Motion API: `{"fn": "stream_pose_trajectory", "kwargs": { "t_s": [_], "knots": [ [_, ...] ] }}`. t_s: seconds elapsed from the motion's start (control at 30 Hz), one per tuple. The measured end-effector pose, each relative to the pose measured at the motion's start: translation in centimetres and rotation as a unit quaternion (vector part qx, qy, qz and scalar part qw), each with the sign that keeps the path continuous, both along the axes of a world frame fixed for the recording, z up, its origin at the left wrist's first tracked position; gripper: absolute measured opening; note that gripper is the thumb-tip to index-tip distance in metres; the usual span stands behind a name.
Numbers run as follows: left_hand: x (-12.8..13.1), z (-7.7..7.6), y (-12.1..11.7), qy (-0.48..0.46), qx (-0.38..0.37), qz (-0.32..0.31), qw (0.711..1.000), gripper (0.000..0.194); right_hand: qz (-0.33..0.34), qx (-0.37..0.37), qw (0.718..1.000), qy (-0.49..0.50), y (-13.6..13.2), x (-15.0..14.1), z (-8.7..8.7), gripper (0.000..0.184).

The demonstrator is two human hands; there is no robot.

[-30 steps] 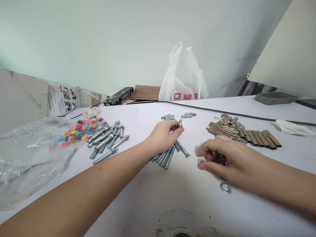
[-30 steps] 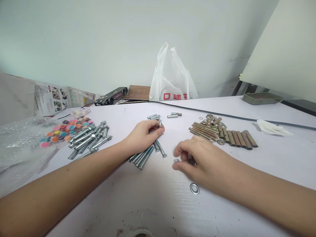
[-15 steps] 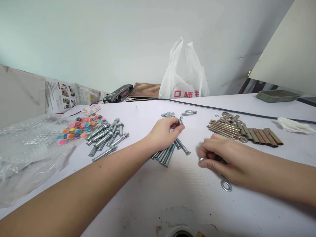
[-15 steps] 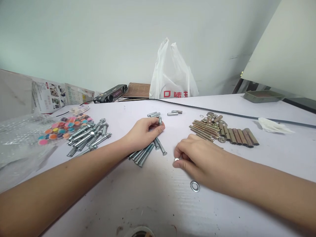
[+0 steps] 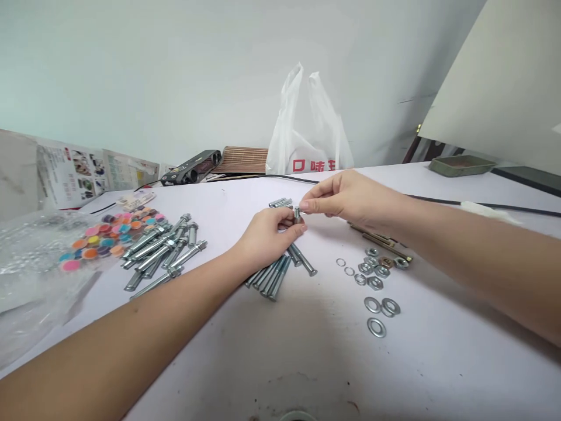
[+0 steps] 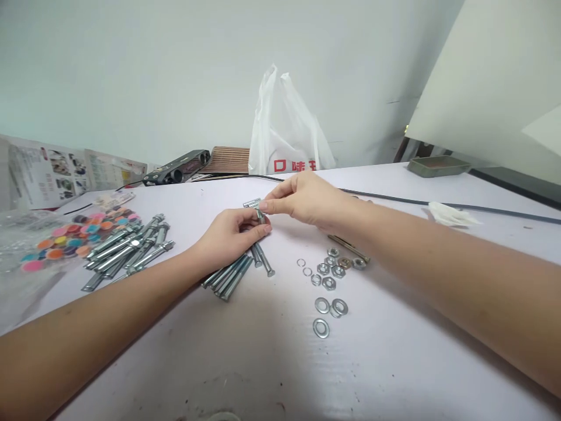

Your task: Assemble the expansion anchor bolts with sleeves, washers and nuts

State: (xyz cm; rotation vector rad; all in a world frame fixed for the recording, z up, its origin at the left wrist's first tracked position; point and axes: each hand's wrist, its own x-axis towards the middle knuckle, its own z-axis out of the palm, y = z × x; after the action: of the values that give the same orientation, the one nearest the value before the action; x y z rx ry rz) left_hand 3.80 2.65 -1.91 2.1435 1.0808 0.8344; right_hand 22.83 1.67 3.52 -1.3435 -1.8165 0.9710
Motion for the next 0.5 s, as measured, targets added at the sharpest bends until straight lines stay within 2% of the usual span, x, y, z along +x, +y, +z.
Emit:
{"fn": "stream_pose_trajectory", "kwargs": {
  "t_s": [0.17, 0.33, 0.5],
  "knots": [
    [0.1, 0.3, 0.0, 0.017, 0.013, 0.008, 1.000, 0.024, 0.042, 0.023, 0.992, 0.115, -0.2, -0.1, -1.2, 0.024],
    [0.1, 0.1, 0.0, 0.004, 0.011, 0.005, 1.000, 0.024, 0.051, 0.016, 0.995, 0.086, 0.0, -0.4, -1.4, 0.024],
    [0.0, -0.1, 0.1, 0.008, 0.005, 0.010, 1.000, 0.024, 0.081, 0.042, 0.994, 0.054, 0.0, -0.9, -1.4, 0.025]
  ]
}}
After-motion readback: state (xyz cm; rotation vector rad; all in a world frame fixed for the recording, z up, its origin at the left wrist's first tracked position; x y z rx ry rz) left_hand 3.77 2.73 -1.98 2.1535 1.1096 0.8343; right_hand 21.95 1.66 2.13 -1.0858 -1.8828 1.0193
